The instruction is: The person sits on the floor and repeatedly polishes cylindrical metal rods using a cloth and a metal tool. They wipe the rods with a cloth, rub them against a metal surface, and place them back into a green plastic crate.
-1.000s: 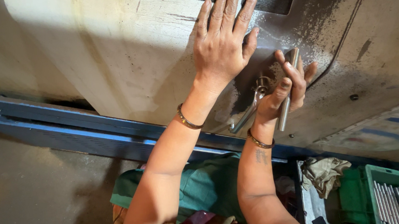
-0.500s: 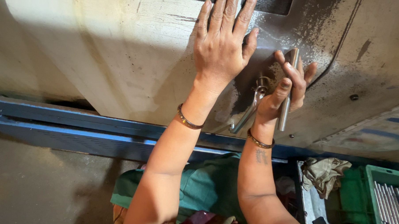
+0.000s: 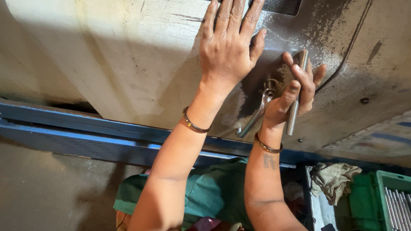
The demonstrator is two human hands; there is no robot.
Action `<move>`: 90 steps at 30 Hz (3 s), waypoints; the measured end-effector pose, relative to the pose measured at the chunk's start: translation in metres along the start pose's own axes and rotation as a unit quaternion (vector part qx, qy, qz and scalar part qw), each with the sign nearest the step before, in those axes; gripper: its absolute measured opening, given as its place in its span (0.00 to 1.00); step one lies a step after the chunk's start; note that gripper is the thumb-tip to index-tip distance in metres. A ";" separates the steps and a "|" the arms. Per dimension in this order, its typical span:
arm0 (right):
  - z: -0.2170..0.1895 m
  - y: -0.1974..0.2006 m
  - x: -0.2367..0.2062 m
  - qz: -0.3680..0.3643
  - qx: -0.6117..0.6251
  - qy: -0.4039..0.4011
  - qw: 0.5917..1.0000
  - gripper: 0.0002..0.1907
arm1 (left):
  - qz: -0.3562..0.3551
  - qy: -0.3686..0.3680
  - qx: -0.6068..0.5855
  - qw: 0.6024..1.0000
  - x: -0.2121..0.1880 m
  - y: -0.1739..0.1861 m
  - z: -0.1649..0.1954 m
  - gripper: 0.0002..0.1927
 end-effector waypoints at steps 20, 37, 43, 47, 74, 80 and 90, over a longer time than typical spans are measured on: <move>0.005 0.001 -0.003 0.004 -0.011 -0.006 1.000 0.23 | 0.002 -0.001 -0.002 1.000 -0.001 0.000 0.000 0.27; 0.008 0.001 -0.006 0.003 -0.008 -0.010 1.000 0.22 | -0.008 0.000 -0.008 1.000 -0.001 0.000 0.000 0.27; 0.009 0.001 -0.007 0.005 -0.012 -0.013 1.000 0.22 | -0.004 -0.002 -0.007 1.000 -0.001 0.000 0.000 0.27; 0.008 0.001 -0.006 0.004 -0.012 -0.008 1.000 0.22 | -0.003 -0.003 -0.007 1.000 -0.001 0.000 0.000 0.27; 0.001 0.001 -0.002 -0.002 -0.014 0.006 1.000 0.22 | 0.005 -0.002 -0.009 1.000 -0.001 -0.001 0.000 0.26; 0.002 0.000 -0.002 0.004 -0.016 0.008 1.000 0.22 | 0.004 -0.001 -0.008 1.000 0.000 -0.001 0.000 0.27; 0.001 0.002 -0.002 0.006 -0.022 0.006 1.000 0.22 | 0.003 0.000 -0.008 1.000 -0.001 -0.001 0.000 0.27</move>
Point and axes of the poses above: each hand's wrist, its own x-axis towards the middle knuckle, its own y-axis out of the back of the hand, z = x × y, the point moved 7 cm from there along x, towards the middle knuckle, and after that the axes turned 8 degrees about -z, right-handed, at the moved point
